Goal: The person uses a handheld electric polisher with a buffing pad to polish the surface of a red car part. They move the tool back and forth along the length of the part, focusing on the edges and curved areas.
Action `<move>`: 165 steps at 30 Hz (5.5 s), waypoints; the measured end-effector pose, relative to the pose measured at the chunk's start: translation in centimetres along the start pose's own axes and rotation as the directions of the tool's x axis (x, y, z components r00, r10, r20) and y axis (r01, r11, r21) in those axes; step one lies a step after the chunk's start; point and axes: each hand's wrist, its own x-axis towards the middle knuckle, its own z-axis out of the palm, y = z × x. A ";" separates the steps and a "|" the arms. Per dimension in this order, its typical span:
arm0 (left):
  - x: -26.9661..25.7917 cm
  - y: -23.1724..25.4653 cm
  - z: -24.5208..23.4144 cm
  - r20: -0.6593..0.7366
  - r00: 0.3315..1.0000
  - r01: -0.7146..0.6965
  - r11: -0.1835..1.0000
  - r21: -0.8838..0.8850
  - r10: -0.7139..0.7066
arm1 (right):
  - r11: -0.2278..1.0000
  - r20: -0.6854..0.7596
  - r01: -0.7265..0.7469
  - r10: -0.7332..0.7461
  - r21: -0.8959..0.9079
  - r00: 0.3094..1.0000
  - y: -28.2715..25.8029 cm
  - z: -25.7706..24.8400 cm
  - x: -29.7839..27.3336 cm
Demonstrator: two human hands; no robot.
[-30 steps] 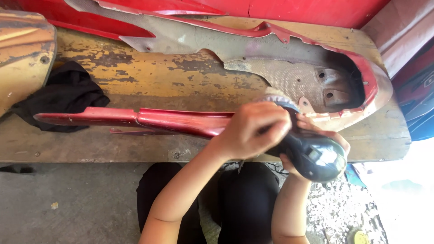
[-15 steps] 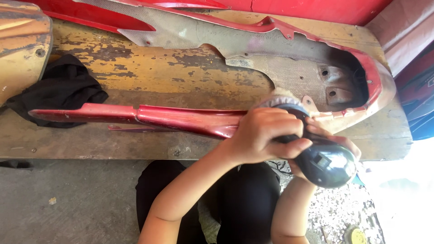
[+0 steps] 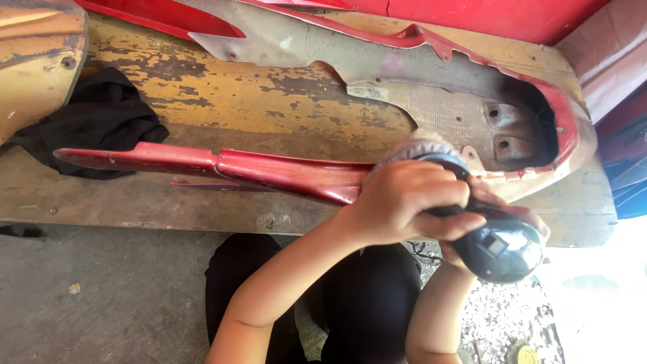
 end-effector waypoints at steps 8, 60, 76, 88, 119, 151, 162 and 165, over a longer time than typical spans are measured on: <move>0.0 0.6 1.3 0.015 0.997 -0.069 0.996 -0.050 0.070 | 0.987 -0.029 -0.160 0.160 -0.017 0.987 -0.3 -2.6 -1.5; -0.9 1.3 -2.8 -0.084 0.982 -0.157 0.981 0.115 0.167 | 0.757 -0.255 -0.069 -0.131 -0.650 0.958 3.5 1.3 -1.8; -1.7 2.3 -4.5 -0.076 0.984 -0.152 0.980 0.131 0.163 | 0.924 -0.219 -0.377 0.355 -0.068 0.909 -0.7 3.2 -1.5; -2.3 3.4 -7.7 -0.099 0.985 -0.126 0.982 0.141 0.141 | 0.977 -0.002 -0.210 0.210 0.023 0.978 -2.5 5.9 -0.3; -3.2 3.3 -12.6 -0.154 0.986 -0.054 0.997 0.060 0.063 | 0.998 0.189 -0.056 0.057 -0.012 0.980 -7.5 13.1 7.4; -0.8 3.5 -17.0 -0.052 0.997 0.066 0.996 0.065 -0.063 | 0.955 0.367 0.165 -0.066 -0.245 0.928 -5.6 16.2 11.8; -1.9 5.6 -16.3 0.010 0.977 0.212 0.977 0.019 -0.212 | 0.982 0.360 -0.123 0.065 0.142 0.931 -4.9 13.1 7.0; -2.0 5.2 -15.7 0.015 0.983 0.185 0.983 -0.009 -0.184 | 0.987 0.357 -0.086 0.033 0.135 0.934 -4.3 13.4 7.3</move>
